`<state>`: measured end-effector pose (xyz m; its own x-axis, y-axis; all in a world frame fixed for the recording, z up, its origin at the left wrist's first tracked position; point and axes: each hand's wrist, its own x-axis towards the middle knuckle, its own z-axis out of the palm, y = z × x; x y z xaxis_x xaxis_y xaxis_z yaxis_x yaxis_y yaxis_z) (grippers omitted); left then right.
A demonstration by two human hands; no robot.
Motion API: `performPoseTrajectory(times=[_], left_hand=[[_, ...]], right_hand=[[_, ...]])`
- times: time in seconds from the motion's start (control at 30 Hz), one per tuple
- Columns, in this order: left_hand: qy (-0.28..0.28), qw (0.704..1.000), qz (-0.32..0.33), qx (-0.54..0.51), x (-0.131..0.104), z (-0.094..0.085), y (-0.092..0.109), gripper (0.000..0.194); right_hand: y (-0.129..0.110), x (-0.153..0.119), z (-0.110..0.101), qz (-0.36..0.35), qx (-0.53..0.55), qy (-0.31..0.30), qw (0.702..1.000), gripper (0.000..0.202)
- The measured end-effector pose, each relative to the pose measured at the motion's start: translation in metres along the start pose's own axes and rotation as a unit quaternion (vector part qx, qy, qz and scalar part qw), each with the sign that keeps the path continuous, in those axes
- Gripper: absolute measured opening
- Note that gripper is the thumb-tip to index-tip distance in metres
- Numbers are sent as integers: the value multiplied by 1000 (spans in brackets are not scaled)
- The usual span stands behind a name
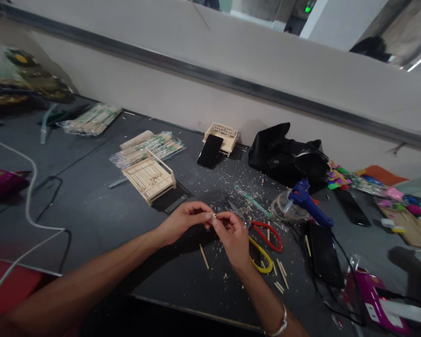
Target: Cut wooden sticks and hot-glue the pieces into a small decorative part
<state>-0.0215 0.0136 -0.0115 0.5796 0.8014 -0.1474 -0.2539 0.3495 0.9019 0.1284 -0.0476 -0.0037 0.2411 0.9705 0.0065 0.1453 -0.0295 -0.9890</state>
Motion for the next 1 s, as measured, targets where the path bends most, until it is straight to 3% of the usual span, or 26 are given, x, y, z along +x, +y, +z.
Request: performPoseTrajectory(times=[0.43,0.77,1.0], left_hand=[[5,1000,-6,-11,2,-2,-5,32],[15,993,-34,-113,2,1,1,39],[3,996,-29,-80,2,0,-1,35]], right_hand=[[-3,0,-3,-61,-104,19,992,23],[-4,0,-2,-39,-61,-7,997,21],[-5,0,-3,-54,-83,10,995,19]])
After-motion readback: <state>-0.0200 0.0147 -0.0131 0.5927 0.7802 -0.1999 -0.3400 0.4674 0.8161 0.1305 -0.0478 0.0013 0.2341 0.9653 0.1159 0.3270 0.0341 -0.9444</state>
